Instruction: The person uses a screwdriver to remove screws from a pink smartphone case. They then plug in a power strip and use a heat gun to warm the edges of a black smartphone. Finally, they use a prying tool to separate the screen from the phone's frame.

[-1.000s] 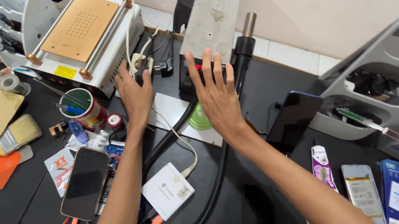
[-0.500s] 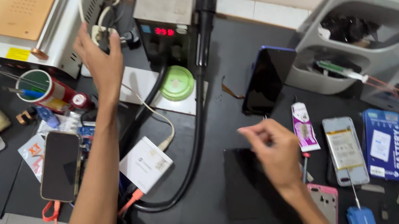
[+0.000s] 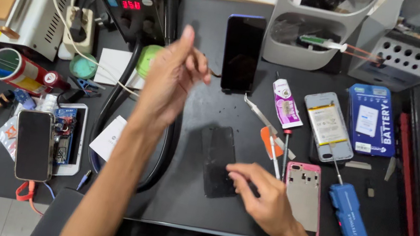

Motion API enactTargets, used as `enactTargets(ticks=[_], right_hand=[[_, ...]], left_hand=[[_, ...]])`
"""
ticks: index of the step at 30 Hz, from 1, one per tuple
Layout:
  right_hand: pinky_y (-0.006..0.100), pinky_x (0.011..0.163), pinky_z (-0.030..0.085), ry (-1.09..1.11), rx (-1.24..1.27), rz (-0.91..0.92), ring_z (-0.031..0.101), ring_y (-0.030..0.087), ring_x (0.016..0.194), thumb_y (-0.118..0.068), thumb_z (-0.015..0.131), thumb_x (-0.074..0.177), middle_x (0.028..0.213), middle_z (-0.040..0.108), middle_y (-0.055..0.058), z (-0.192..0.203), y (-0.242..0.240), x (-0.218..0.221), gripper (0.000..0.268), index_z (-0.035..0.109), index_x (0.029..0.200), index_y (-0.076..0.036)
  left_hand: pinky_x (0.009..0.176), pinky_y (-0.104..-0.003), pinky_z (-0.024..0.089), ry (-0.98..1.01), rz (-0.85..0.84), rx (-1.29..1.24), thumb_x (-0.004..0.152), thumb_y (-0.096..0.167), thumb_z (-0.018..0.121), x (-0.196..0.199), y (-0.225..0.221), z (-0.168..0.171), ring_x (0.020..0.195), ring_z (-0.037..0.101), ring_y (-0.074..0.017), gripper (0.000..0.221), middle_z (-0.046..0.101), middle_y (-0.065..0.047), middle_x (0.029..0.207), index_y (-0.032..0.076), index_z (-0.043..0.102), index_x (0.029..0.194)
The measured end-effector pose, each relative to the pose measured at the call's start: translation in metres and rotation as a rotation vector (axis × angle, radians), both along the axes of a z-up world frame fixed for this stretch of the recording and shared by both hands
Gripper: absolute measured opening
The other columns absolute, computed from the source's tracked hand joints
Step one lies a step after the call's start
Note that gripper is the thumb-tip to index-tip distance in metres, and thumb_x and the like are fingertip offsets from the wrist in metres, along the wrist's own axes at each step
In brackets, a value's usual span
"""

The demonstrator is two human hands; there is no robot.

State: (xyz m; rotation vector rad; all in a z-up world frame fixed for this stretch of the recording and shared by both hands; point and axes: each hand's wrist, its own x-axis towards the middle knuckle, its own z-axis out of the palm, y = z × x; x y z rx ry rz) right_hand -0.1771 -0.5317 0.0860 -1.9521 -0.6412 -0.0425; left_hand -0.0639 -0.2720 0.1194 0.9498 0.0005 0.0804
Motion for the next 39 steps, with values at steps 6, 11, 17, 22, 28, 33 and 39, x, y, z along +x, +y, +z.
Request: enactTargets(ticks=[6,11,17,22,28,33,39], right_hand=[[0.035,0.067,0.054,-0.328,-0.184,0.073,0.070,0.026,0.073,-0.009,0.076,0.087,0.086,0.074,0.007,0.002,-0.015,0.014,0.012,0.074,0.098,-0.004],[0.034,0.070,0.055,-0.232,-0.133,-0.099,0.071,0.025,0.077,-0.008,0.073,0.091,0.089,0.073,0.007,0.000,-0.029,0.025,0.009,0.071,0.099,-0.004],[0.035,0.064,0.054,-0.133,-0.192,-0.045,0.070,0.025,0.072,-0.011,0.073,0.090,0.083,0.072,0.007,-0.004,-0.032,0.036,0.006,0.071,0.092,-0.005],[0.037,0.064,0.053,-0.034,-0.276,0.086,0.069,0.028,0.073,-0.018,0.072,0.092,0.083,0.071,0.007,-0.013,-0.027,0.033,0.011,0.071,0.092,-0.007],[0.036,0.065,0.055,-0.034,-0.254,0.117,0.071,0.027,0.076,-0.019,0.070,0.092,0.088,0.072,0.006,-0.014,-0.025,0.038,0.013,0.071,0.095,-0.006],[0.035,0.064,0.056,-0.017,-0.260,0.081,0.072,0.026,0.074,-0.017,0.070,0.092,0.088,0.073,0.006,-0.014,-0.028,0.038,0.012,0.072,0.094,-0.006],[0.035,0.069,0.055,-0.105,-0.217,0.028,0.072,0.027,0.079,-0.012,0.071,0.091,0.090,0.073,0.008,-0.018,-0.021,0.034,0.010,0.071,0.096,-0.003]], left_hand=[[0.108,-0.046,0.053,0.232,0.067,-0.833,0.093,0.009,0.074,0.036,-0.013,-0.078,0.124,0.061,-0.0323,0.033,0.061,-0.023,0.129,-0.003,0.061,0.120],[0.109,-0.056,0.047,0.078,0.314,-1.383,0.081,0.014,0.080,0.060,-0.009,-0.086,0.138,0.049,-0.0449,0.057,0.052,-0.029,0.143,0.006,0.054,0.131],[0.117,-0.051,0.048,-0.112,0.310,-1.362,0.086,0.007,0.078,0.083,0.004,-0.112,0.140,0.052,-0.0368,0.056,0.057,-0.016,0.146,-0.004,0.055,0.136],[0.118,-0.044,0.042,-0.225,0.276,-1.168,0.090,0.011,0.076,0.094,0.004,-0.107,0.138,0.054,-0.0328,0.051,0.057,-0.018,0.146,-0.011,0.057,0.132],[0.118,-0.043,0.043,-0.357,0.454,-0.742,0.099,0.018,0.072,0.081,0.002,-0.058,0.133,0.059,-0.0333,0.044,0.063,-0.021,0.135,-0.009,0.056,0.130],[0.118,-0.048,0.051,-0.427,0.581,-0.291,0.108,0.020,0.063,0.034,-0.018,-0.013,0.126,0.067,-0.0345,0.023,0.065,-0.018,0.125,0.003,0.050,0.115],[0.110,-0.045,0.054,-0.331,0.520,-0.169,0.110,0.017,0.050,-0.021,-0.096,0.013,0.115,0.070,-0.0335,0.032,0.065,-0.022,0.126,0.004,0.048,0.139]])
